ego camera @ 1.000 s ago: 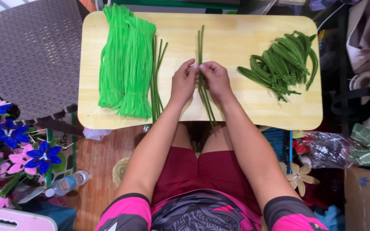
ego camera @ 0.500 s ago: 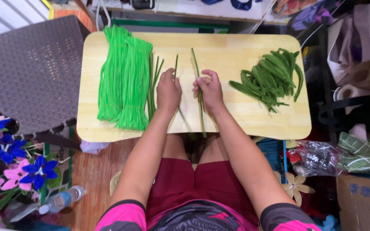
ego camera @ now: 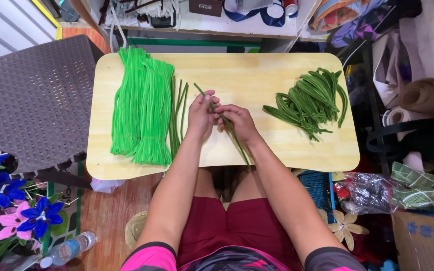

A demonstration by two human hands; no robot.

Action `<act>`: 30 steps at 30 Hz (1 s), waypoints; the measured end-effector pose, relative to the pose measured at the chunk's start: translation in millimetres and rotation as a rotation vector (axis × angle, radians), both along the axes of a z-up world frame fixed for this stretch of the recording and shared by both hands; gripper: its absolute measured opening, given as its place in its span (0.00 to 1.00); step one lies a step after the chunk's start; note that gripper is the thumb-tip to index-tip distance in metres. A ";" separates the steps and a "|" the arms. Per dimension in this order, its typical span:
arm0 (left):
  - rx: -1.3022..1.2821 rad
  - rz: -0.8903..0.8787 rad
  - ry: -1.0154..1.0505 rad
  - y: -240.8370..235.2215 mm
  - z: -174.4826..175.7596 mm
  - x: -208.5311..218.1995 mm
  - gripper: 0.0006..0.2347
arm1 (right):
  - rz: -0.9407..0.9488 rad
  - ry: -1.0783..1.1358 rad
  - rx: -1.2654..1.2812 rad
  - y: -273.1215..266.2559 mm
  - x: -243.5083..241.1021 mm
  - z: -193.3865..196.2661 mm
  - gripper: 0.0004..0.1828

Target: The person braids green cord around a thin green stick, repeatedly wrapping and twisting the cord to form a textured cylindrical shape. The person places the finished braided pieces on the table and continues the process with new sticks and cord.

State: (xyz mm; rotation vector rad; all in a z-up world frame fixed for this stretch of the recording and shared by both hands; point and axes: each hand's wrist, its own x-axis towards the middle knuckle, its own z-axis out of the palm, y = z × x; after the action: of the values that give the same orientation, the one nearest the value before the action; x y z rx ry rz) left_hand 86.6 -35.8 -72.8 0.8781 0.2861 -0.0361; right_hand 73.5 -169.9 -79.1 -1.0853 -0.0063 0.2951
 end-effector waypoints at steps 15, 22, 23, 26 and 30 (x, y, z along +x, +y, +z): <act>-0.148 -0.064 0.099 13.7 5.5 2.7 0.12 | -0.240 -0.497 -0.577 -37.5 -30.2 18.5 0.17; -0.141 -0.091 0.011 17.3 -26.6 11.0 0.12 | -0.125 -0.529 -0.781 15.4 -3.3 -20.1 0.20; -0.145 -0.108 -0.029 17.5 -26.9 10.2 0.13 | -0.132 -0.533 -0.794 18.5 -5.9 -12.1 0.22; -0.157 -0.152 -0.077 14.5 -31.8 10.2 0.12 | -0.141 -0.544 -0.835 22.7 -15.6 9.3 0.23; -0.116 -0.183 -0.130 14.0 -12.9 2.2 0.21 | -0.123 -0.581 -0.930 29.6 -26.0 32.6 0.22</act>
State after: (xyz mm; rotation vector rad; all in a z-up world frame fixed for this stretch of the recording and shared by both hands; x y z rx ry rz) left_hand 88.8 -21.8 -85.7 0.7850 0.0804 -0.1634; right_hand 47.4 -140.3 -46.5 -2.0564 -0.3483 -0.1715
